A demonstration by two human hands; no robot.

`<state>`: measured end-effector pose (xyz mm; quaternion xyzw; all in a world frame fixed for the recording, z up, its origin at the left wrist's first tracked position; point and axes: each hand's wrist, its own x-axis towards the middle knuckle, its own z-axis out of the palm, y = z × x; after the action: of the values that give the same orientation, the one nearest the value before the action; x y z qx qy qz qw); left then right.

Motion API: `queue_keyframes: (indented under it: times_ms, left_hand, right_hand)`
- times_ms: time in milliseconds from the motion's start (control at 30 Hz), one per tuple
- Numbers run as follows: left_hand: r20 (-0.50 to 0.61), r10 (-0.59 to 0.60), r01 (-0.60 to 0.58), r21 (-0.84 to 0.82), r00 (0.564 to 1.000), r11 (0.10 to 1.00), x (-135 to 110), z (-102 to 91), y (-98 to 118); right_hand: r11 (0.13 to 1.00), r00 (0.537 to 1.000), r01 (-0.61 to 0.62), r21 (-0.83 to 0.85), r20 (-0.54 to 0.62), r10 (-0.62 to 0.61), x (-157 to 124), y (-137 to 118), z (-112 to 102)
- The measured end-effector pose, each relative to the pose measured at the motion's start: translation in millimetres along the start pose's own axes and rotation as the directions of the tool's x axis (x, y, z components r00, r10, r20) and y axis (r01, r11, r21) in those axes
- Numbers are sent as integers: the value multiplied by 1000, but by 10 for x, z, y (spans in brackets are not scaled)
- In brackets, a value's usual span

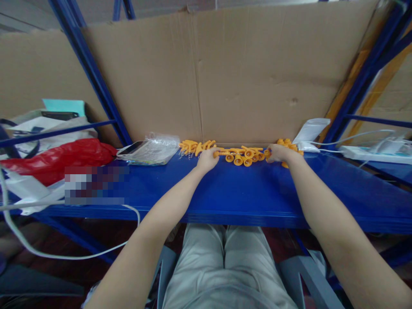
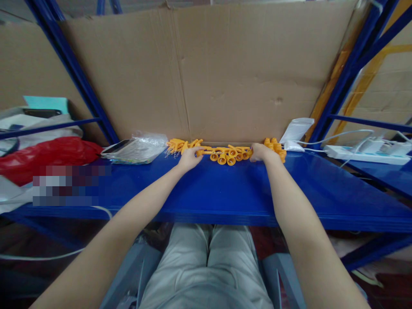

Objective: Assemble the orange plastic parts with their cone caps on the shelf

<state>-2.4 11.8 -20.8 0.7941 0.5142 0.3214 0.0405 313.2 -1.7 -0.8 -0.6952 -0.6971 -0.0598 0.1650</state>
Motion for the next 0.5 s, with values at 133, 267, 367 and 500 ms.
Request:
queue_keyframes:
  times_ms: [133,267,367,500]
  left_hand:
    - [6,-1,1,-8,1000,1000,8,11,-9]
    - [-6,7,-7,-5,1000,1000,16,27,-16]
    - [-9,10,-10,-8,1000,1000,17,31,-15]
    - [-9,15,-15,1,1000,1000,18,27,-15]
  right_hand:
    - [998,987,-42,-40,156,48,49,-21,-22]
    - [998,989,-3,-62,146,12,65,-28,-26]
    - [996,979,-37,-84,197,53,40,-62,-37]
    - [988,950,-106,-111,281,133,-1,-72,-33]
